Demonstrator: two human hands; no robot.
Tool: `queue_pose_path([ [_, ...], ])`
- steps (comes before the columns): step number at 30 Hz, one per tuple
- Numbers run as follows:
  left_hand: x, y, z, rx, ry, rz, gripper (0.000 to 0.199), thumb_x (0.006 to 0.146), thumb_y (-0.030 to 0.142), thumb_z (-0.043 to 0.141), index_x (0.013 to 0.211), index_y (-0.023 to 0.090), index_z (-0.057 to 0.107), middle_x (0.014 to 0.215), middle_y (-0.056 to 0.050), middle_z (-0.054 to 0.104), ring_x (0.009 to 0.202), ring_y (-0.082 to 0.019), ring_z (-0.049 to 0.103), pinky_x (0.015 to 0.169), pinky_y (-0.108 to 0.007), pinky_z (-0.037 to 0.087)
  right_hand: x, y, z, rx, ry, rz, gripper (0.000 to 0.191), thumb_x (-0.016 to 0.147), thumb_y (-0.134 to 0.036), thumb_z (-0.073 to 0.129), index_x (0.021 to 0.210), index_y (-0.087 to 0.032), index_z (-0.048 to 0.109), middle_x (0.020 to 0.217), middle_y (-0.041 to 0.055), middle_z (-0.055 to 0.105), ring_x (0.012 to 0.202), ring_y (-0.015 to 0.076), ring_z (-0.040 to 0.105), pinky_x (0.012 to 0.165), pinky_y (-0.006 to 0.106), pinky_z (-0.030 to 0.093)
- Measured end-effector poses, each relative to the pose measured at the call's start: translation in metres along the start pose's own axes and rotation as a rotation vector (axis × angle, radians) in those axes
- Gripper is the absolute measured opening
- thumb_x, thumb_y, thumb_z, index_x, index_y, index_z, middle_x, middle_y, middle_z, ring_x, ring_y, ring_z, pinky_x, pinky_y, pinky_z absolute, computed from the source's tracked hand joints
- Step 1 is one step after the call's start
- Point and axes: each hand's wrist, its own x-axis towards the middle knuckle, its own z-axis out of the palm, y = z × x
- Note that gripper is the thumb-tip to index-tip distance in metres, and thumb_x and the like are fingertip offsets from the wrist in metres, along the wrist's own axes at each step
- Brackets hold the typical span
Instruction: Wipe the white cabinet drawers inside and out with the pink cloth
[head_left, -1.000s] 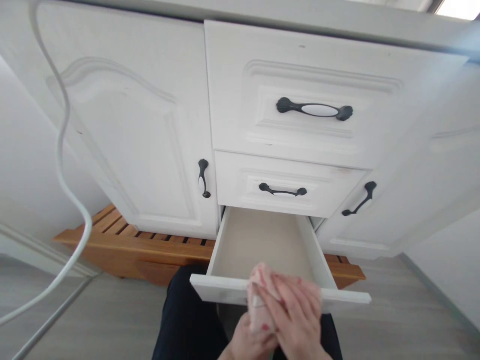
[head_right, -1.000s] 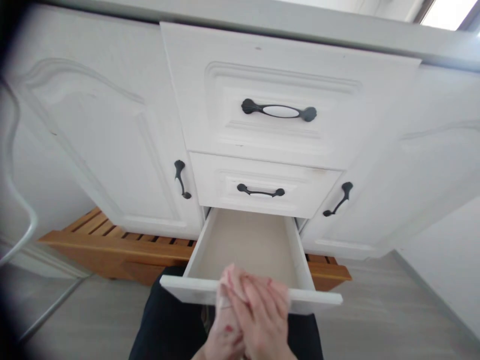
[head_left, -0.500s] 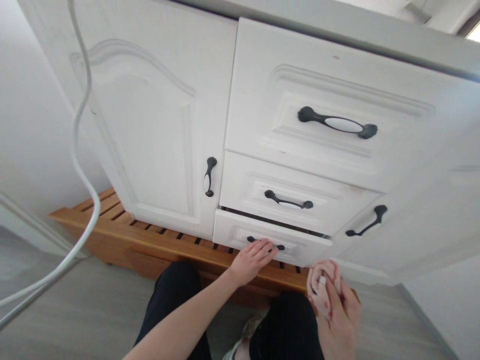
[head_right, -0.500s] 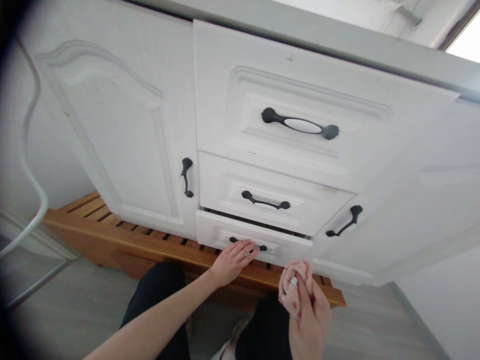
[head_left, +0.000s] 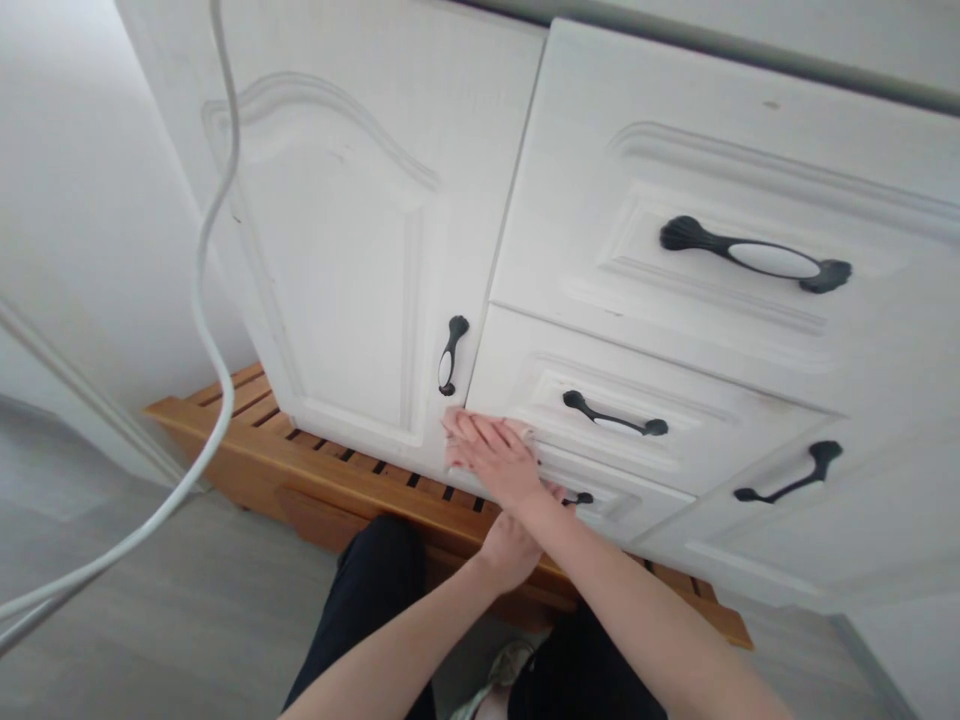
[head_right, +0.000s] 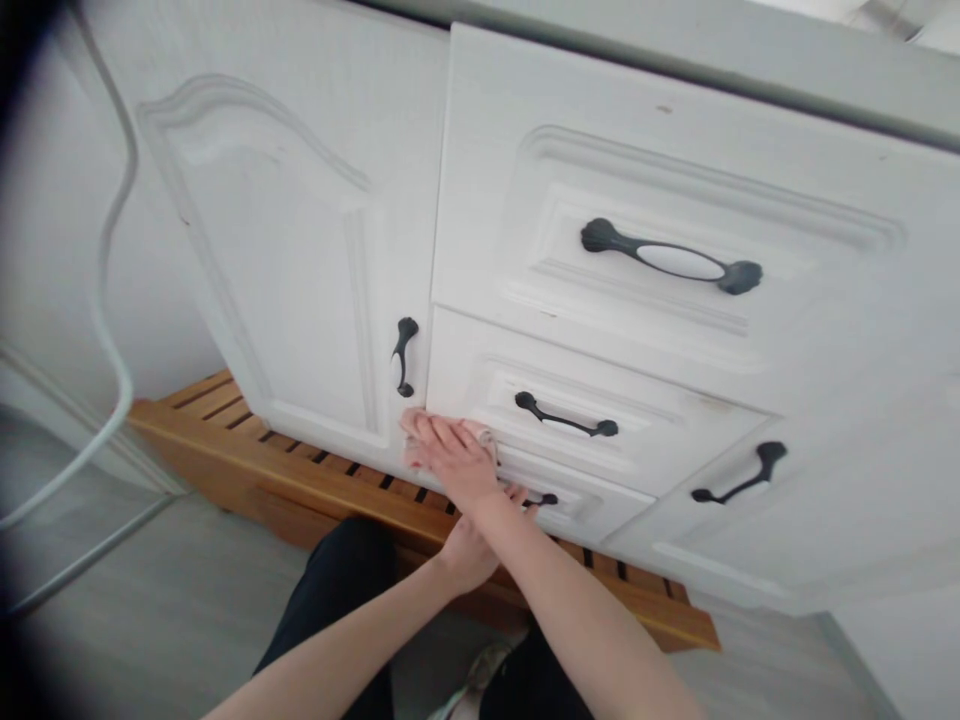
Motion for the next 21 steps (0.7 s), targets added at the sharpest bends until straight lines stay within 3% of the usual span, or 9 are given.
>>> queue_pose_path([
  [3,-0.065,0.017,0.02,-0.125,-0.176,-0.066,0.074,0.091,0.009,0.043,0.159,0.029,0.021,0.163,-0.005,0.032,0.149,-0.024,0.034,0.122,-0.044,0.032,0.017,-0.014,0.034,-0.07,-0.026,-0.082,0.063,0.099,-0.04,0.049,0.155,-0.014,0.035,0.159,0.0022,0.042,0.145,0.0166,0.036,0.122,0.03,0.03],
  [5,-0.115,0.029,0.036,-0.208,-0.378,-0.189,0.088,0.08,-0.001,0.042,0.159,0.033,0.018,0.166,-0.003,0.021,0.153,-0.025,0.024,0.124,-0.048,0.027,0.015,-0.012,0.041,-0.17,-0.007,-0.121,0.056,0.101,-0.035,0.044,0.153,-0.015,0.039,0.159,0.0001,0.041,0.145,0.0136,0.036,0.123,0.027,0.025],
  [6,-0.136,0.034,0.043,-0.233,-0.504,-0.283,0.092,0.076,-0.004,0.042,0.157,0.035,0.023,0.167,-0.003,0.017,0.154,-0.026,0.02,0.123,-0.05,0.029,0.01,-0.007,0.039,-0.223,0.009,-0.139,0.052,0.101,-0.029,0.043,0.152,-0.016,0.04,0.16,-0.0017,0.041,0.145,0.0114,0.036,0.124,0.025,0.021],
  [8,-0.165,0.037,0.051,-0.342,-0.755,-0.49,0.08,0.071,0.002,0.053,0.148,0.023,0.046,0.168,-0.011,0.016,0.153,-0.031,0.021,0.119,-0.048,0.034,-0.008,0.008,0.026,-0.322,0.042,-0.169,0.051,0.099,-0.019,0.044,0.15,-0.02,0.044,0.16,-0.0053,0.039,0.146,0.0083,0.033,0.126,0.024,0.012],
  [10,-0.175,0.031,0.052,-0.489,-0.77,-0.516,0.063,0.073,0.009,0.056,0.134,0.022,0.058,0.166,-0.01,0.025,0.151,-0.026,0.03,0.12,-0.038,0.033,-0.034,0.027,0.005,-0.387,0.046,-0.19,0.051,0.097,-0.017,0.049,0.148,-0.024,0.048,0.161,-0.0072,0.037,0.149,0.0099,0.028,0.128,0.028,0.005],
  [13,-0.168,0.01,0.051,-0.541,-0.73,-0.522,0.056,0.079,0.012,0.048,0.132,0.029,0.058,0.156,-0.003,0.045,0.144,-0.019,0.042,0.119,-0.032,0.032,-0.084,0.059,-0.031,-0.44,-0.023,-0.191,0.048,0.096,-0.023,0.055,0.144,-0.027,0.053,0.16,-0.0067,0.039,0.152,0.0149,0.023,0.129,0.036,0.004],
  [17,-0.165,-0.009,0.056,-0.497,-0.876,-0.619,0.051,0.083,0.015,0.046,0.131,0.016,0.06,0.139,-0.015,0.061,0.133,-0.027,0.055,0.112,-0.04,0.042,-0.15,0.096,-0.075,-0.463,-0.168,-0.11,0.051,0.095,-0.017,0.055,0.145,-0.028,0.053,0.155,-0.0043,0.047,0.151,0.0162,0.025,0.128,0.038,0.008],
  [21,-0.172,0.002,0.063,-0.526,-1.021,-0.526,0.049,0.078,0.016,0.053,0.125,0.015,0.065,0.132,-0.017,0.066,0.125,-0.033,0.061,0.105,-0.043,0.048,-0.207,0.121,-0.11,-0.49,-0.269,-0.028,0.05,0.094,-0.025,0.06,0.144,-0.029,0.053,0.15,0.0025,0.054,0.144,0.0192,0.039,0.124,0.041,0.018],
])
